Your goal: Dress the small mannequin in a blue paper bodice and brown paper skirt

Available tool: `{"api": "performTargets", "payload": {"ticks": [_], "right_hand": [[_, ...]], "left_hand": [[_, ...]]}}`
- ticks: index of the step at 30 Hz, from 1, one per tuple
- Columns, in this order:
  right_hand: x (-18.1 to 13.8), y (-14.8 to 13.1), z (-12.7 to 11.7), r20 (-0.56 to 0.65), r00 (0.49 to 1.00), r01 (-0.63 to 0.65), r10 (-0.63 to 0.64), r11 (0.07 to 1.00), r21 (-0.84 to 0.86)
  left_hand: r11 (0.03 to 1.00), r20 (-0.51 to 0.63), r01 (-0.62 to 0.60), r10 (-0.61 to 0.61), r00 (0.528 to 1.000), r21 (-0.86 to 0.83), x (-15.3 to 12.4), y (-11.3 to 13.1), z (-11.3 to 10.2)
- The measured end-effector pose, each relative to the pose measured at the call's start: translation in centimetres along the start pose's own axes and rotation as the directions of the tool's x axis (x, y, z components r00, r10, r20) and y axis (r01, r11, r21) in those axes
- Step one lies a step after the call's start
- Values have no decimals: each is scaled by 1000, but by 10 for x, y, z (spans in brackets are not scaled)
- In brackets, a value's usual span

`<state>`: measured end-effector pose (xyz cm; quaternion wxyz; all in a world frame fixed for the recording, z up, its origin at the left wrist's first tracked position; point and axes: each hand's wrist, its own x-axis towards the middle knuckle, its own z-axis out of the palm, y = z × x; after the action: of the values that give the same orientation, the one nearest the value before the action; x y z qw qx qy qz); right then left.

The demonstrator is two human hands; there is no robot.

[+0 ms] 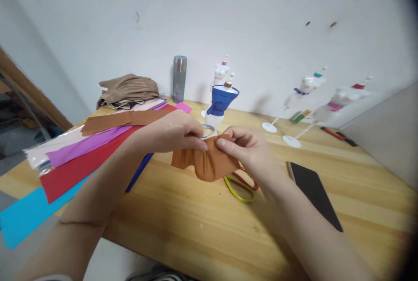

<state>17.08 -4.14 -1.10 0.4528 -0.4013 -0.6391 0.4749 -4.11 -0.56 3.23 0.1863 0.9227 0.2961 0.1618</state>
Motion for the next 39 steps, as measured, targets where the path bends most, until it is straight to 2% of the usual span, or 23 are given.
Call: {"api": "performTargets", "payload": {"ticks": [3,6,13,19,23,27,34,39], "right_hand": [[-6,-2,2,-41,983,169,-178,971,-167],[-9,-4,4,-54,965,227,-258,918,-325],[-7,-2,7,-65,978,168,-199,931,-324],[-7,-3,6,-60,984,138,-168,932,-335],[-6,-1,6,-11,989,137,-149,938,-317],[-7,-1,6,-47,987,130,-151,943,-306],[-7,0,6,-53,983,150,-173,943,-298],[-6,1,6,-46,991,111,-129,956,-272]], "left_hand": [[998,-12,22,-22,1000,52,0,2,-1],[995,-9,33,-33,999,92,0,5,0],[986,-31,-2,7,999,164,0,9,3],[970,-33,55,-48,998,235,0,13,5],[962,-12,78,-77,997,261,1,14,7],[953,-35,109,-104,994,283,1,15,7],[951,-50,62,-49,998,302,1,12,8],[943,-57,67,-51,997,327,1,14,6]]}}
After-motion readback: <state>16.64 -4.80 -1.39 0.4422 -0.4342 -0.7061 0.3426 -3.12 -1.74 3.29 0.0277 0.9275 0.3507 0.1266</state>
